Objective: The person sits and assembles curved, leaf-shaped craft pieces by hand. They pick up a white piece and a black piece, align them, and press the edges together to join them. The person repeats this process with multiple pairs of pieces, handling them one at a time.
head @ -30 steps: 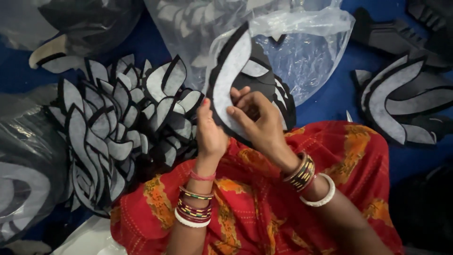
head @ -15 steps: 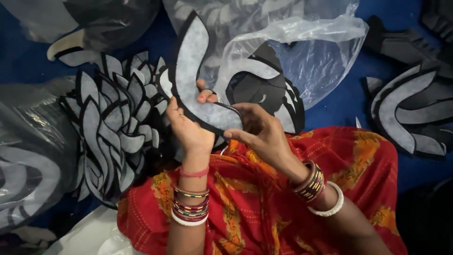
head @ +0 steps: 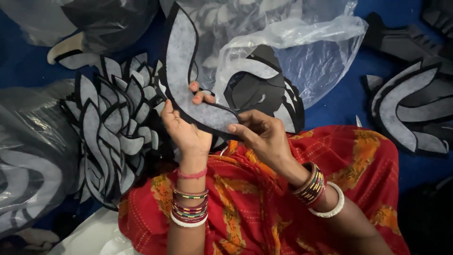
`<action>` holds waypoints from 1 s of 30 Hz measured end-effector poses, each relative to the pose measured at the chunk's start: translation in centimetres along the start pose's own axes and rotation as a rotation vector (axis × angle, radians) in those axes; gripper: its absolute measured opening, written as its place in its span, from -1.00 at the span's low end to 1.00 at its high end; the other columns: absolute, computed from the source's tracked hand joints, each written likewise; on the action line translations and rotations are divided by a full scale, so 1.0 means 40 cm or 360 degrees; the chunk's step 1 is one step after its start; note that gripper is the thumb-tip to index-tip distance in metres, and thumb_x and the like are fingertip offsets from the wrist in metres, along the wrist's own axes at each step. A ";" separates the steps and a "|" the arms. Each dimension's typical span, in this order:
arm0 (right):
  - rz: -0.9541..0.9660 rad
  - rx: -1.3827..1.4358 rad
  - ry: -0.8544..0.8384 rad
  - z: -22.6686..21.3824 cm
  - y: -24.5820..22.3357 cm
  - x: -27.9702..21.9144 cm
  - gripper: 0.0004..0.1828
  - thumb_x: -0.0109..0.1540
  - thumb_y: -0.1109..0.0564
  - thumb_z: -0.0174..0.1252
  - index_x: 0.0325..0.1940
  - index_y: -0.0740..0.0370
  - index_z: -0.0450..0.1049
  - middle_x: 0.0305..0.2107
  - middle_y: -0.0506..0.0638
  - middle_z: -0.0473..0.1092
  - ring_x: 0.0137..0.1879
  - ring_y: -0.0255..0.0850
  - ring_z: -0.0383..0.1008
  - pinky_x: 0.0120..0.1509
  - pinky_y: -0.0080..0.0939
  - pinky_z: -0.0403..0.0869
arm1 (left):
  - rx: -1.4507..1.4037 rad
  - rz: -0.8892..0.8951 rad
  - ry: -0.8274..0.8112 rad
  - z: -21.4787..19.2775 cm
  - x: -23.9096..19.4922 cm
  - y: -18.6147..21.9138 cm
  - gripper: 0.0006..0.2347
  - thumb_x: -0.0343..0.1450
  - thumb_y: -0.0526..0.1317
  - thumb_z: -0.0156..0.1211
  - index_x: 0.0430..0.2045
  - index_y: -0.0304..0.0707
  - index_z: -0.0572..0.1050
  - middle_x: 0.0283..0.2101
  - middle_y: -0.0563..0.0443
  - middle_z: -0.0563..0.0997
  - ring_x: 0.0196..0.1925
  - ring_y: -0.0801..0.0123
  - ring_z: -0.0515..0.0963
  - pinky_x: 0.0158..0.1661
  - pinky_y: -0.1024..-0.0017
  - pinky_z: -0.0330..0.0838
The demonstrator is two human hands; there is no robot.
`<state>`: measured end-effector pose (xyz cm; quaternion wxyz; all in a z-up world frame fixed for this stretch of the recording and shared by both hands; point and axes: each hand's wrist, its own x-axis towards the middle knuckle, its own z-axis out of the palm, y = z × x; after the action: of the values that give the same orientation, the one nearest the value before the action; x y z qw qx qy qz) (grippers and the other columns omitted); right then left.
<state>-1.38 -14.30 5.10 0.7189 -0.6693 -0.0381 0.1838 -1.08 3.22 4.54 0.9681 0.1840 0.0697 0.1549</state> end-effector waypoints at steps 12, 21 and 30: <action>0.0044 -0.0066 0.0000 -0.004 0.009 0.010 -0.79 0.29 0.11 0.28 -0.17 0.34 0.57 -0.51 -0.16 0.46 -0.44 -0.51 0.33 -0.40 -0.44 0.35 | -0.0116 -0.0037 -0.0072 0.001 0.001 -0.003 -0.64 0.53 -0.01 -0.10 0.04 -0.35 0.32 -0.07 -0.10 0.42 -0.20 0.34 0.36 0.00 0.27 0.31; 0.0140 -0.0084 -0.0152 -0.022 0.033 0.041 -0.78 0.28 0.07 0.27 -0.25 0.30 0.50 -0.53 -0.19 0.40 -0.45 -0.48 0.28 -0.41 -0.39 0.29 | -0.0017 -0.0058 -0.0116 -0.023 0.011 -0.010 -0.58 0.55 0.02 -0.10 0.12 -0.37 0.35 0.04 -0.21 0.56 -0.26 0.37 0.34 -0.08 0.33 0.27; 0.0142 -0.0108 -0.0387 -0.069 0.065 0.065 -0.77 0.31 0.05 0.25 -0.23 0.29 0.47 -0.45 -0.17 0.42 -0.35 -0.46 0.34 -0.28 -0.38 0.35 | -0.0063 -0.0143 -0.0144 -0.031 0.013 -0.018 -0.58 0.56 0.00 -0.13 0.14 -0.36 0.36 0.10 -0.24 0.57 -0.27 0.39 0.35 -0.09 0.35 0.27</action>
<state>1.33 -16.00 1.78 0.6770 -0.6670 -0.1013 0.2940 -0.64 3.17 3.11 0.9798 0.1682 0.0310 0.1040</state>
